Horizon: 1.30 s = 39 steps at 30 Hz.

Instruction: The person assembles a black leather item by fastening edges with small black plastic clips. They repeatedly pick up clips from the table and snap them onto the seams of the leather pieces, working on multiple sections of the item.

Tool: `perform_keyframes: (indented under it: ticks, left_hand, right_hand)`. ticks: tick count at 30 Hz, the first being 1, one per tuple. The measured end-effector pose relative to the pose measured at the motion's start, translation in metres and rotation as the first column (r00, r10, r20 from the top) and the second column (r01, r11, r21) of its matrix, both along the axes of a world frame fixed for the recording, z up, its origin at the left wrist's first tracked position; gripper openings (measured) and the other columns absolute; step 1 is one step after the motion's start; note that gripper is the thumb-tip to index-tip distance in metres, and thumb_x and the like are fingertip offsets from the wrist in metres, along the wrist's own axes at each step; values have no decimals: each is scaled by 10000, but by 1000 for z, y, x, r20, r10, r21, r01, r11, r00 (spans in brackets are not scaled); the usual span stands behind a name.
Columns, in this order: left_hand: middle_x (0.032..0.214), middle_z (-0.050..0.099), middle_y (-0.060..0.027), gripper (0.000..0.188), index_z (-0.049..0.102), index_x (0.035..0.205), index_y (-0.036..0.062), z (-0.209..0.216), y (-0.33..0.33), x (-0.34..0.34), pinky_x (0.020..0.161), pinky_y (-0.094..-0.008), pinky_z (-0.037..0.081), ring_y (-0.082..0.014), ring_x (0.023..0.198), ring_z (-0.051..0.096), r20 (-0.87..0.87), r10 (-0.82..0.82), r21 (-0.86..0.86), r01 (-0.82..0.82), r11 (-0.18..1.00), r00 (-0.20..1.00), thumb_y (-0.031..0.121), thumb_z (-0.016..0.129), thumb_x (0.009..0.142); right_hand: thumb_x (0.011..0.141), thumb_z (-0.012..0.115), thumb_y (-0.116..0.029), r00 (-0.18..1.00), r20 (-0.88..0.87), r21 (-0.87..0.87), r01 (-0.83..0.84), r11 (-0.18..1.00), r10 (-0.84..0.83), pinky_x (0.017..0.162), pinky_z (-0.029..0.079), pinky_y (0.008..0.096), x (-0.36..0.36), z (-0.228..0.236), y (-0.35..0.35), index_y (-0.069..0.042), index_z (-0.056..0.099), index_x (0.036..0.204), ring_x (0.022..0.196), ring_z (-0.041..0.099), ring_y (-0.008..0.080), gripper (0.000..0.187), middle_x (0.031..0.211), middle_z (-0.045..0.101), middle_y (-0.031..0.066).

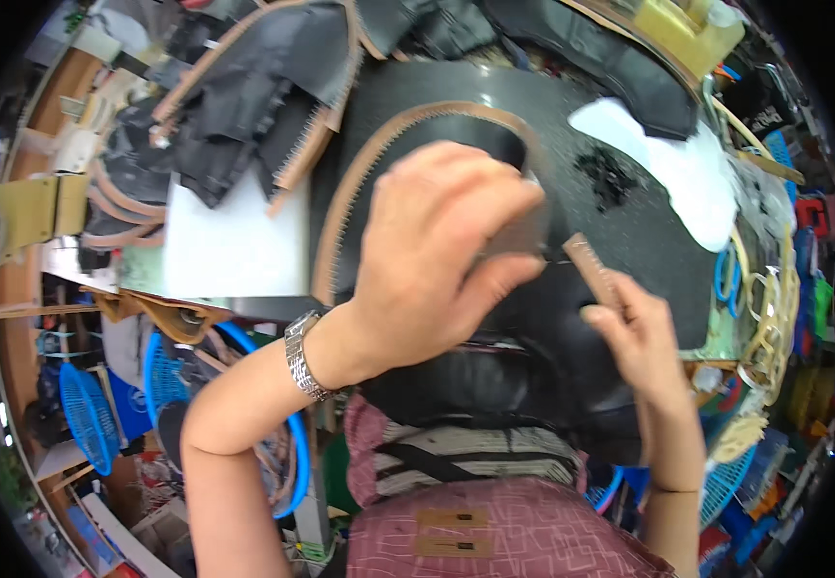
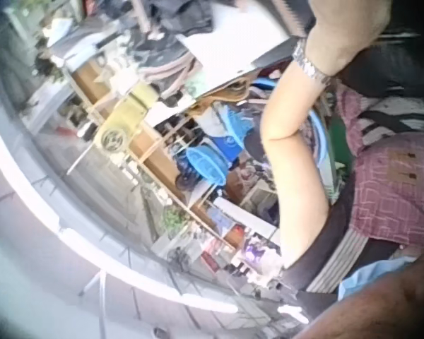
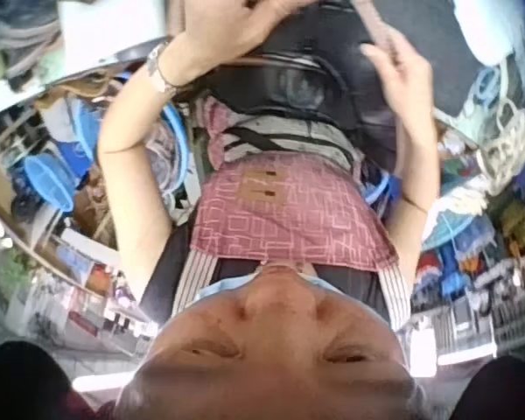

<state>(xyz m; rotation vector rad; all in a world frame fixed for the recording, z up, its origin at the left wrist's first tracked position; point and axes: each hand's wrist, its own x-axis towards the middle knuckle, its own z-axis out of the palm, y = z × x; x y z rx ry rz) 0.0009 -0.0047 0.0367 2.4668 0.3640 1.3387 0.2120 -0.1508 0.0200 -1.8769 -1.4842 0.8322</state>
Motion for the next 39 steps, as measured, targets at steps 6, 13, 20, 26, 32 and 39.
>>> perform_keyframes:
  ticks: [6,13,20,26,32,39]
  left_hand:
    - [1196,501,-195,490,547,1118,46,8,114,-56,929,-429,393,-354,1127,464,-336,696,356,-599,717,634,241,727,706]
    - [1205,523,-163,579,500,1190,49,7,110,-55,893,-383,436,-315,1092,512,-578,619,257,-601,757,532,268,723,703]
    - [718,636,-81,96,654,838,30,77,89,-45,569,-319,494,-271,611,601,-30,467,411,-415,811,884,53,655,744]
    - [1003,603,-149,184,642,878,15,16,-36,2,725,-340,506,-285,863,607,-117,-286,-368,226,902,951,123,662,730]
    - [1006,504,-108,299,529,1002,23,-7,-47,21,810,-305,460,-193,930,538,-277,-297,-836,-77,543,914,178,683,799]
    - [941,525,-66,107,545,836,2,-33,-37,20,760,-267,437,-146,833,536,101,-324,-924,209,319,941,69,628,822]
  right_hand:
    - [810,654,-220,964,146,-238,-183,954,221,685,477,326,31,2,66,2,560,1069,718,614,273,354,798,632,134]
    - [752,687,-236,807,532,105,-362,926,255,693,471,387,31,-6,64,-42,548,1036,792,565,281,372,801,540,87]
    - [804,660,-277,746,660,341,-404,849,89,771,475,341,25,27,62,-28,510,1192,879,592,263,485,973,597,123]
    - [977,421,-339,500,-856,-118,56,991,-130,880,447,273,-30,29,36,57,386,1316,1013,552,140,522,1178,554,106]
    - [986,245,-480,586,-803,-124,14,992,-109,932,384,275,-34,3,8,-28,306,1410,1085,488,131,622,1226,503,74]
    - [873,598,-133,935,-356,16,18,1000,-11,834,450,301,-34,-2,11,-11,378,1346,998,574,207,536,1137,565,143]
